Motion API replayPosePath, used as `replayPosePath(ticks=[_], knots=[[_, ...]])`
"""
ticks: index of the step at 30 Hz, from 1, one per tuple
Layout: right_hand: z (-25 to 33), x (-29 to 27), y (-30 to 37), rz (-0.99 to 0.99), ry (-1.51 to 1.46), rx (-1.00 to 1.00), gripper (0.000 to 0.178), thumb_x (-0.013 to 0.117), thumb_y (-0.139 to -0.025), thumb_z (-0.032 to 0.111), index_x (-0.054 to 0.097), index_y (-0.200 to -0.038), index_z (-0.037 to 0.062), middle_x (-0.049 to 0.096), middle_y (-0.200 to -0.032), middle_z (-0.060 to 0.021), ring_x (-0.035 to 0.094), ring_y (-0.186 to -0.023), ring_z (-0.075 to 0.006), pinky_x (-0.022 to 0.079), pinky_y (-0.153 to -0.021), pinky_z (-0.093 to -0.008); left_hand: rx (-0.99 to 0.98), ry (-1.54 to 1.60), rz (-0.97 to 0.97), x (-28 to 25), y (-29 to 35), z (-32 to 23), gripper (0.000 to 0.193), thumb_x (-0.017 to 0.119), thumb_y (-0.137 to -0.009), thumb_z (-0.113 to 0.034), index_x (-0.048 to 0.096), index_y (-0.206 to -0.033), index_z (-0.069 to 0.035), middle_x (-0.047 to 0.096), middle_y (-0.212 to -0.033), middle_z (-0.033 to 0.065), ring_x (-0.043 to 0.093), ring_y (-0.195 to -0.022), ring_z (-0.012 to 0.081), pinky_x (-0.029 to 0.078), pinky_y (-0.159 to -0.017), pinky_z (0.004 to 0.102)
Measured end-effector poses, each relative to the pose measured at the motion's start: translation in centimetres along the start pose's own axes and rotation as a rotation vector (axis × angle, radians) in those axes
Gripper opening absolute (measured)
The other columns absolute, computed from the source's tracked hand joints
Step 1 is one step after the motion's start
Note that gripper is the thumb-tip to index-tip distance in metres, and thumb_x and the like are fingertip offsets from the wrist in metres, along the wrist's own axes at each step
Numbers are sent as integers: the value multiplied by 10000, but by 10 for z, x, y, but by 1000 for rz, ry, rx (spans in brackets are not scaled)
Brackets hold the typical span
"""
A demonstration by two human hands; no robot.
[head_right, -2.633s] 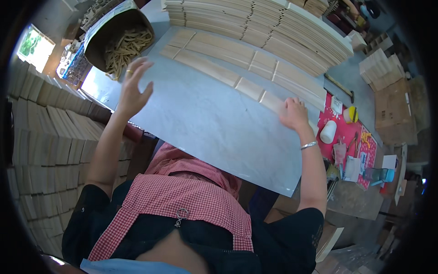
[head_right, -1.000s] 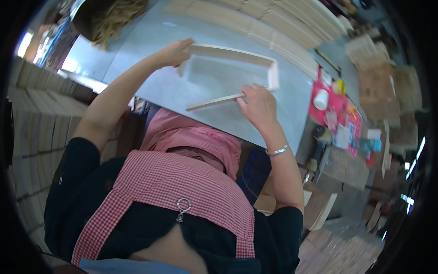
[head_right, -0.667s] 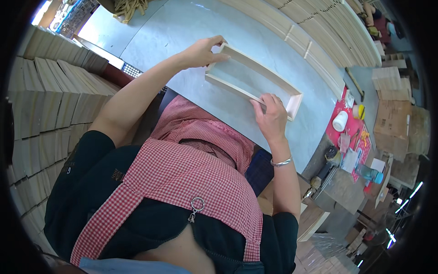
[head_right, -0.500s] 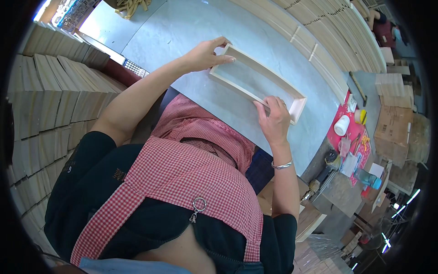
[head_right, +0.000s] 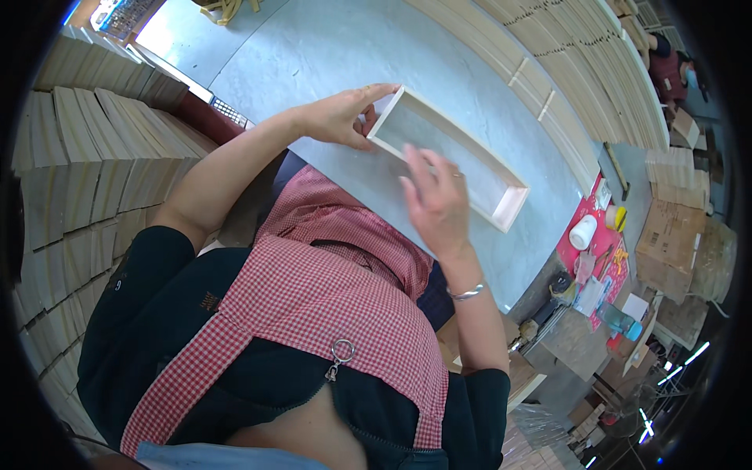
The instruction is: Assemble small wooden boxes using glue and a pneumatic nailer.
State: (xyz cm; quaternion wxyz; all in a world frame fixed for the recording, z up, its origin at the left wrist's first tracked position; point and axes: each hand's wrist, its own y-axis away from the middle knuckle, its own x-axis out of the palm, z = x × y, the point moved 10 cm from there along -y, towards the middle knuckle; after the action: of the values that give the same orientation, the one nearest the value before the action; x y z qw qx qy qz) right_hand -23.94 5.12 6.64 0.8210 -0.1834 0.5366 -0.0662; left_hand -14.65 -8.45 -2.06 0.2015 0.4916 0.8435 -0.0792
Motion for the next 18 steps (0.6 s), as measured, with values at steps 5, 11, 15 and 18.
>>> replayPosePath(ticks=[5, 11, 15, 18], knots=[[19, 40, -20, 84, -100, -153, 466, 658, -832, -23, 650, -1286, 86, 611, -1099, -86, 593, -899, -261, 511, -838, -355, 54, 51, -24, 1, -3, -5, 972, 785, -699, 15, 289, -1535, -4, 661, -1014, 158, 644, -761, 233, 565, -662, 325], [21, 48, -24, 159, -130, -155, 474, 627, -818, -80, 663, -1265, 73, 594, -1049, -94, 569, -859, -261, 514, -803, -363, 233, 61, -96, 7, -1, -4, 962, 764, -694, 35, 283, -1527, 1, 505, -1344, 198, 613, -762, 245, 543, -668, 326], [31, 35, -78, 91, -295, -137, 390, 637, -818, -58, 678, -1193, 39, 598, -1044, -111, 579, -880, -267, 507, -797, -354, 361, 128, -137, 12, 0, 0, 925, 761, -697, 31, 307, -1503, 10, 505, -1343, 204, 599, -790, 271, 537, -701, 338], [42, 46, -174, 16, -363, -232, 221, 643, -855, 1, 675, -1073, 12, 616, -1015, -112, 589, -863, -268, 504, -762, -346, 166, -72, 189, 37, -4, 17, 776, 677, -732, 71, 383, -1448, 18, 504, -1338, 195, 573, -821, 296, 523, -736, 341]])
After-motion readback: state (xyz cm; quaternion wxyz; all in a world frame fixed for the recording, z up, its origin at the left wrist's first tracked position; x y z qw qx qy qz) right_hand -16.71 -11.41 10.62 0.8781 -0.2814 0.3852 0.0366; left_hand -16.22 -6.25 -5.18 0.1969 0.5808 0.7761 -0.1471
